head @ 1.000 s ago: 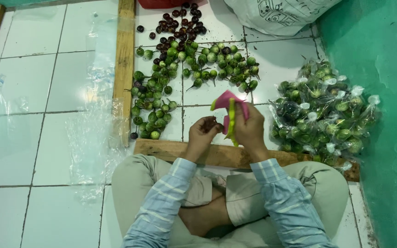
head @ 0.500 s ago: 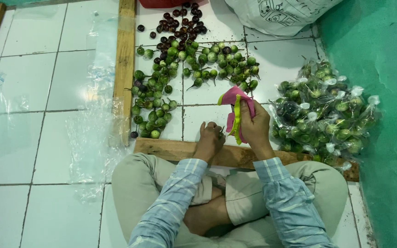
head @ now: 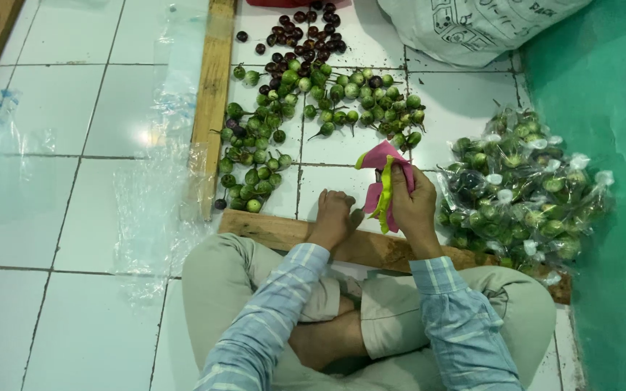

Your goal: Wrapping individual fruits in small pink plastic sheets while sitting on the floor.

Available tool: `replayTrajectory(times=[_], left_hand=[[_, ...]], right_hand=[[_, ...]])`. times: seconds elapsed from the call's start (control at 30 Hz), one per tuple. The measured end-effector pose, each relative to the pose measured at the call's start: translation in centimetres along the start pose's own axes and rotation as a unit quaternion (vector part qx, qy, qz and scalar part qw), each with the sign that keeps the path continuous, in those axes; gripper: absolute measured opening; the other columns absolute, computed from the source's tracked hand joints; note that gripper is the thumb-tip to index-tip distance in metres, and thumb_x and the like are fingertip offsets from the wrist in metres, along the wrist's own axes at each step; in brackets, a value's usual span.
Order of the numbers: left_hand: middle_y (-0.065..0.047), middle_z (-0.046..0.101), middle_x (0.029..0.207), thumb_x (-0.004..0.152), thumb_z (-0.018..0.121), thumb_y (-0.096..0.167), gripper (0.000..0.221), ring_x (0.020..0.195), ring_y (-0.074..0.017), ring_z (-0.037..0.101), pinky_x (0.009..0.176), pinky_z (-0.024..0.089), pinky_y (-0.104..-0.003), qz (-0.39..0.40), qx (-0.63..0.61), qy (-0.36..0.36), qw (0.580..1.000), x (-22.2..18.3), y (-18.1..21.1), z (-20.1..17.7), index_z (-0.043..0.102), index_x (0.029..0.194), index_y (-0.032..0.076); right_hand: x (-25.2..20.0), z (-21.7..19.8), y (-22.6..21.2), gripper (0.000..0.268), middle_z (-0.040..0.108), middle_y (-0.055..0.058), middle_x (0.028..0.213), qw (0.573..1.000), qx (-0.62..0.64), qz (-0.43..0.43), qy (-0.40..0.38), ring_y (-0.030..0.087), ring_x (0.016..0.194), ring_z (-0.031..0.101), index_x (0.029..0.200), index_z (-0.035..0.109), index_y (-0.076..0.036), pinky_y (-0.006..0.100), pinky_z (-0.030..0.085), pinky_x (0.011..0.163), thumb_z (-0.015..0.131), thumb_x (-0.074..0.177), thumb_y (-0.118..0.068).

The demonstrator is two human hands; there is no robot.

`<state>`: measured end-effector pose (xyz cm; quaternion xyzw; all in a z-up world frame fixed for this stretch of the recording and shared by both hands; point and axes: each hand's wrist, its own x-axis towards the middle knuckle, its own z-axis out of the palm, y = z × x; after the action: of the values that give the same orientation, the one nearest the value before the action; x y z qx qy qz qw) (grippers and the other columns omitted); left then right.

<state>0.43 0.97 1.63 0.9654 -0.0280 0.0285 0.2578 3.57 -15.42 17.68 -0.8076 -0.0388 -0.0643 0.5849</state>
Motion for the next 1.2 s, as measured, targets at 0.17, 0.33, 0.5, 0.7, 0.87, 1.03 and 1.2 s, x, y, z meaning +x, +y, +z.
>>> replayTrajectory(times=[0.17, 0.33, 0.5, 0.7, 0.87, 1.03, 1.2], left_hand=[[-0.011, 0.067, 0.096, 0.083, 0.074, 0.03, 0.031, 0.105, -0.033, 0.062, 0.105, 0.04, -0.053, -0.036, 0.027, 0.03, 0.999, 1.9, -3.3, -3.8, 0.075, 0.104, 0.008], [-0.017, 0.064, 0.104, 0.083, 0.072, 0.018, 0.03, 0.106, -0.037, 0.057, 0.092, 0.047, -0.052, -0.083, 0.127, 0.089, 0.984, 3.8, -7.2, -9.9, 0.071, 0.108, 0.001], [-0.017, 0.06, 0.114, 0.087, 0.079, 0.022, 0.039, 0.117, -0.0331, 0.054, 0.112, 0.033, -0.055, -0.143, 0.195, 0.025, 0.97, 5.4, -8.9, -10.3, 0.067, 0.12, 0.005], [-0.015, 0.065, 0.112, 0.083, 0.085, 0.026, 0.035, 0.119, -0.0304, 0.057, 0.116, 0.023, -0.055, -0.155, 0.233, 0.04, 0.959, 6.7, -11.3, -6.8, 0.071, 0.11, 0.009], [-0.017, 0.062, 0.113, 0.096, 0.066, 0.008, 0.033, 0.103, -0.0335, 0.066, 0.097, 0.048, -0.048, -0.13, -0.093, 0.157, 0.975, 6.1, -7.1, -10.6, 0.064, 0.128, 0.003], [-0.014, 0.053, 0.108, 0.09, 0.07, 0.008, 0.054, 0.1, -0.03, 0.068, 0.09, 0.055, -0.048, -0.152, -0.444, 0.175, 0.865, 4.2, -2.5, -12.2, 0.053, 0.14, -0.003], [-0.002, 0.055, 0.088, 0.081, 0.085, 0.002, 0.06, 0.078, -0.0084, 0.059, 0.071, 0.053, -0.025, -0.134, -0.589, 0.152, 0.782, 2.0, 0.1, -11.5, 0.06, 0.135, -0.004]], right_hand=[[-0.3, 1.4, -2.3, 0.034, 0.052, 0.003, 0.061, 0.999, 0.027, 0.006, -0.032, 0.014, 0.065, 0.049, 0.077, 0.061, -0.013, 0.033, 0.044, 0.063, 0.061, 0.108, -0.027], [-0.2, 3.1, -0.8, 0.036, 0.055, -0.001, 0.061, 0.994, 0.054, 0.025, -0.087, 0.012, 0.063, 0.049, 0.076, 0.061, -0.015, 0.03, 0.044, 0.063, 0.059, 0.109, -0.03], [-0.5, 4.0, 0.7, 0.034, 0.057, 0.0, 0.061, 0.993, 0.064, 0.044, -0.093, 0.01, 0.06, 0.054, 0.077, 0.063, -0.014, 0.027, 0.045, 0.06, 0.06, 0.108, -0.025], [-0.2, 3.9, 3.0, 0.033, 0.058, 0.0, 0.061, 0.989, 0.088, 0.068, -0.097, 0.009, 0.059, 0.057, 0.078, 0.06, -0.014, 0.023, 0.045, 0.059, 0.059, 0.109, -0.024], [-0.4, 3.8, -1.3, 0.032, 0.061, 0.003, 0.062, 0.987, 0.12, 0.083, -0.069, 0.011, 0.058, 0.059, 0.08, 0.062, -0.013, 0.025, 0.047, 0.059, 0.06, 0.109, -0.026], [-0.1, 3.1, -0.9, 0.031, 0.063, 0.002, 0.066, 0.983, 0.159, 0.084, -0.045, 0.011, 0.059, 0.059, 0.083, 0.063, -0.014, 0.026, 0.049, 0.06, 0.058, 0.11, -0.028], [-0.1, 3.3, 1.3, 0.029, 0.071, 0.007, 0.094, 0.91, 0.358, 0.199, -0.071, 0.019, 0.075, 0.069, 0.118, 0.068, -0.015, 0.035, 0.056, 0.077, 0.054, 0.107, -0.038]])
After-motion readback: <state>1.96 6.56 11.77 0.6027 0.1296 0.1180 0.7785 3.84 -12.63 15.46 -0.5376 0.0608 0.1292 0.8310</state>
